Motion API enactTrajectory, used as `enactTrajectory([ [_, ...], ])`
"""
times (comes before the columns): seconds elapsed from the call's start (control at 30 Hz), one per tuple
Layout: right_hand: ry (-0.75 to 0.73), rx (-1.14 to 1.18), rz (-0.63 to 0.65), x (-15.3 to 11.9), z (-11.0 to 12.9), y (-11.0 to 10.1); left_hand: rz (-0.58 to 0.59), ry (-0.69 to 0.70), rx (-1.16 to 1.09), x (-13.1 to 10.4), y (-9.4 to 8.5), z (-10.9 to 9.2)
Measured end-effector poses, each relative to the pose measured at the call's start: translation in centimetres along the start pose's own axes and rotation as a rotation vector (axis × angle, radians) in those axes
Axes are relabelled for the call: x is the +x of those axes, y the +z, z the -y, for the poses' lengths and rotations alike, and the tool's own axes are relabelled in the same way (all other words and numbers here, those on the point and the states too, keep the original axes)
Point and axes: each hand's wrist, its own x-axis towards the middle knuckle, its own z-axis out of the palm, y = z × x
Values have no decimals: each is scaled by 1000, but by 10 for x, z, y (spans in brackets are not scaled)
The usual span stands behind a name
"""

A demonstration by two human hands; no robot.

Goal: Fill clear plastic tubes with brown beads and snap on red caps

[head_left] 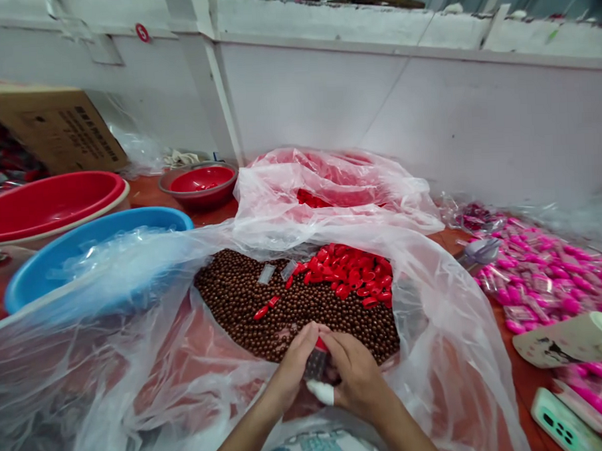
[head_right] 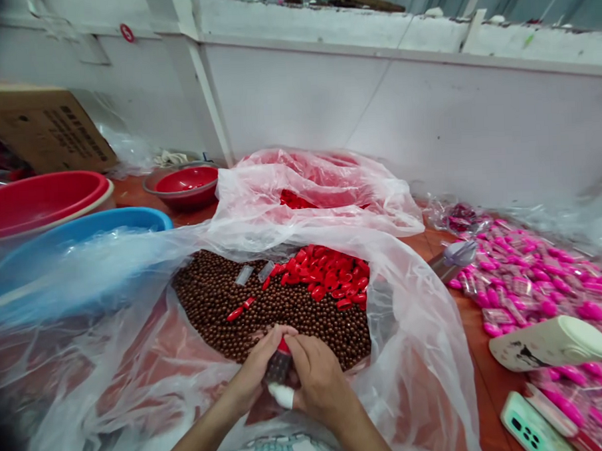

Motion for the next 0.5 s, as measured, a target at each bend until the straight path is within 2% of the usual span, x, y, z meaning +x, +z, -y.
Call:
enactTrajectory([
  [0.07, 14, 93, 42, 0, 4, -2, -11, -57, 5, -1, 4, 4],
  [0.13, 94, 244, 70, -1, 5, -1, -40, -47, 15, -1, 6, 5],
  [0.33, 690, 768, -98, 0, -7, 7, -64, 5, 35, 3, 1, 3],
  [0.4, 685, 760, -125, 4, -8, 4, -48, -23, 59, 3, 1, 5],
  [0.5, 400, 543, -76, 10, -3, -6, -73, -31, 53, 3, 2, 10],
])
